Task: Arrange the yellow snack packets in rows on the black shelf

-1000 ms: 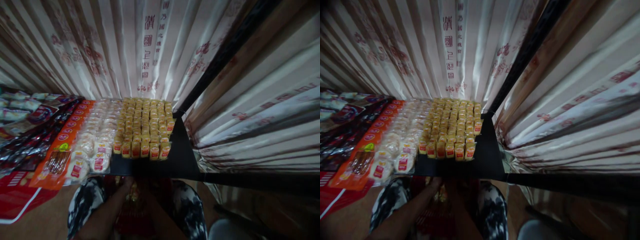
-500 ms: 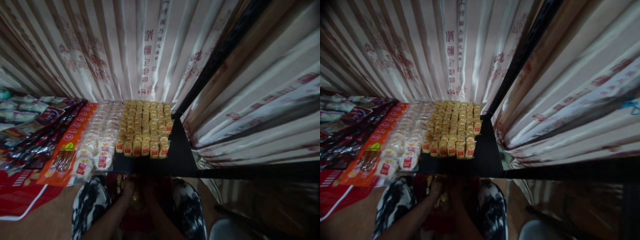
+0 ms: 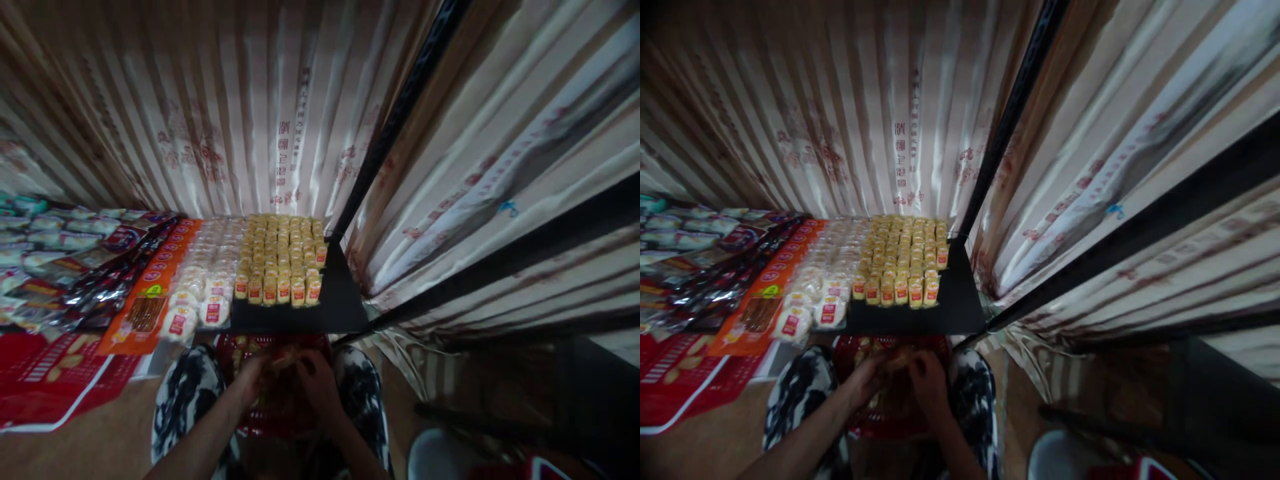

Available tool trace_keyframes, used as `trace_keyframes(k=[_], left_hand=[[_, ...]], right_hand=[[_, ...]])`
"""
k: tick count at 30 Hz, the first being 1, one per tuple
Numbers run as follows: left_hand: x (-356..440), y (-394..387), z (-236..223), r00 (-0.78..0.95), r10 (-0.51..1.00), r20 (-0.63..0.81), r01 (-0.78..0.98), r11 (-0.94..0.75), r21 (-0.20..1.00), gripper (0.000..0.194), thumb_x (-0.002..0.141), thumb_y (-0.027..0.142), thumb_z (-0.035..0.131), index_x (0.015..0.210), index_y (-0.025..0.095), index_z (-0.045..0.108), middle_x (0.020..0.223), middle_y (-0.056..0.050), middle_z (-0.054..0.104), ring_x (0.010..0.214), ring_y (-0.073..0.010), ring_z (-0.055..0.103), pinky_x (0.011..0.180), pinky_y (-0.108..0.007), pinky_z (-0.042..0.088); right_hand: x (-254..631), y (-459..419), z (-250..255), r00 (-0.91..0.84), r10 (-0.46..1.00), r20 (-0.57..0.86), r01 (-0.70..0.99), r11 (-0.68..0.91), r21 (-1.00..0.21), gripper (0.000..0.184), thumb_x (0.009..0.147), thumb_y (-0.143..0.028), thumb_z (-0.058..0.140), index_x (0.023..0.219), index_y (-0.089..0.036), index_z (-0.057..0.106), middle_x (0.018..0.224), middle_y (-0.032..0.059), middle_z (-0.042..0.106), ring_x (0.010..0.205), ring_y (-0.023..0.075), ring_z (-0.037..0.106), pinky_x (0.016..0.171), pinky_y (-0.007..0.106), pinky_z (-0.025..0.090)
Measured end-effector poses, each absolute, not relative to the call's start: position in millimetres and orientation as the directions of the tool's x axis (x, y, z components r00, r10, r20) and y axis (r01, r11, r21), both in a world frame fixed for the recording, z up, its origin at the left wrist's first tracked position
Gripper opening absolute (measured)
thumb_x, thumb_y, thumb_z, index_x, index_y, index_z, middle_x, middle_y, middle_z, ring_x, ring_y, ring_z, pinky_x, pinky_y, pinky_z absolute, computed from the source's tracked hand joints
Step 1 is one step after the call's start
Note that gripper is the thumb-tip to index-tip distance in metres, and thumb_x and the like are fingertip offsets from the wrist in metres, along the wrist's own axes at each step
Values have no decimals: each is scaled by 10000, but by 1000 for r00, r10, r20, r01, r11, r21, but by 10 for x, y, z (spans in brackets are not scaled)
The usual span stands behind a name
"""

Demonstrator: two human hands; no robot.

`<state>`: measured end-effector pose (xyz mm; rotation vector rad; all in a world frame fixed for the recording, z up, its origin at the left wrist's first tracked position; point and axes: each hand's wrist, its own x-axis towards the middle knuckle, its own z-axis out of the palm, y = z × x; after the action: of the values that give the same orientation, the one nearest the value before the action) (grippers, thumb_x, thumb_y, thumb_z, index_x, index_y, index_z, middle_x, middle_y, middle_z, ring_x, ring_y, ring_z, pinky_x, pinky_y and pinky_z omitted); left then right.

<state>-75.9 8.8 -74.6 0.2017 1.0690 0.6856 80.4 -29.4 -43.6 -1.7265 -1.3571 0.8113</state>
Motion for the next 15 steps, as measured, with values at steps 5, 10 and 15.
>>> trace_keyframes(k=[5, 10, 15], left_hand=[[-666, -6, -321, 360, 694, -623, -474, 711, 519, 267, 664, 152, 672, 930, 146, 654, 966, -85, 689, 850, -209, 643, 721, -300, 499], [-534, -71, -76, 386, 765, -515, -436, 643, 629, 359, 557, 235, 779, 889, 145, 677, 856, -72, 708, 748, -177, 642, 700, -271, 481], [-322, -72, 86, 291, 864, -410, -367, 497, 786, 430, 522, 338, 787, 891, 151, 669, 913, -83, 699, 806, -186, 630, 750, -279, 472]], right_hand=[[898, -283, -233, 282, 958, 42, 414, -82, -907, 185, 743, -354, 579, 825, -203, 647, 852, 54, 668, 832, 199, 621, 785, 319, 494], [935, -285, -165, 348, 937, 38, 239, -50, -970, 201, 737, -344, 577, 874, -205, 627, 885, 58, 660, 830, 196, 638, 793, 338, 522], [968, -280, -148, 496, 865, -83, -20, -84, -996, 377, 669, -406, 631, 979, -199, 578, 990, 84, 667, 905, 220, 651, 803, 347, 541]])
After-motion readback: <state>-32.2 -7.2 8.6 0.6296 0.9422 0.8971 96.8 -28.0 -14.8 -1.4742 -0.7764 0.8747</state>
